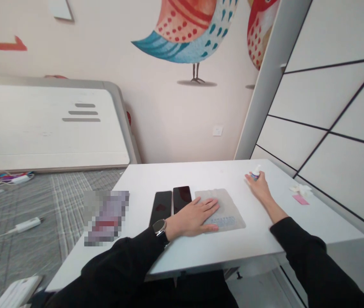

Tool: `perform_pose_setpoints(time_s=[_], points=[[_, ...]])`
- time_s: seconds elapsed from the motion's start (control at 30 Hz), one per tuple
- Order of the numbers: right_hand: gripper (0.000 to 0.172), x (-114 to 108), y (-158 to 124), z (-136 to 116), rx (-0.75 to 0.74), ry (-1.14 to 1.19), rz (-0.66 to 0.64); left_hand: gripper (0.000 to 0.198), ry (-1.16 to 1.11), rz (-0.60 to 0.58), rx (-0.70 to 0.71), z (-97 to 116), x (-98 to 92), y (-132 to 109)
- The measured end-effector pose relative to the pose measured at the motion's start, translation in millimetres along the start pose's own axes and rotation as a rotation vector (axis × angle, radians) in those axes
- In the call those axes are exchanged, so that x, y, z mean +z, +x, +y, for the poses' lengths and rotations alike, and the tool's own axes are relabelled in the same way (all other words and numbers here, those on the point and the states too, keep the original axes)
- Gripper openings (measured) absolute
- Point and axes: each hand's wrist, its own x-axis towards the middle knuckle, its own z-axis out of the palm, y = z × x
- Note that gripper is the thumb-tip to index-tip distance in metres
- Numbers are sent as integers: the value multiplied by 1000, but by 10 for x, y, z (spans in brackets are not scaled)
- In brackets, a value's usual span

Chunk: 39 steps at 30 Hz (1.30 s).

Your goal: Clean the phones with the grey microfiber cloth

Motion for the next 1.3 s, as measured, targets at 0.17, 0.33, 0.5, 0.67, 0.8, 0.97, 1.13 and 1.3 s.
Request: perform_pose_setpoints(time_s=[0.17,0.33,0.5,0.67,0.8,0.97,1.13,1.3], points=[[46,-285,-348,-247,-160,-24,161,81,116,132,-270,289,-109,-424],[39,-123,-804,-507,-441,-50,-288,68,323,315,-427,528,218,-915],[43,284,-779,-633,-496,-65,-604,64,423,444,-439,560,461,-1010],[31,226,-687,-696,-453,64,-741,60,332,361,-430,507,412,-946],[34,-83,-671,-782,-341,175,-514,63,146,253,-353,614,311,-993],[35,-464,-827,-1008,-323,214,-145,49,-76,222,-260,779,280,-1022],[29,-418,-1504,-1249,-490,87,-431,58,-58,379,-447,826,498,-962],[70,-285,-2075,-1257,-661,-117,-780,79,-50,548,-521,825,653,-948]])
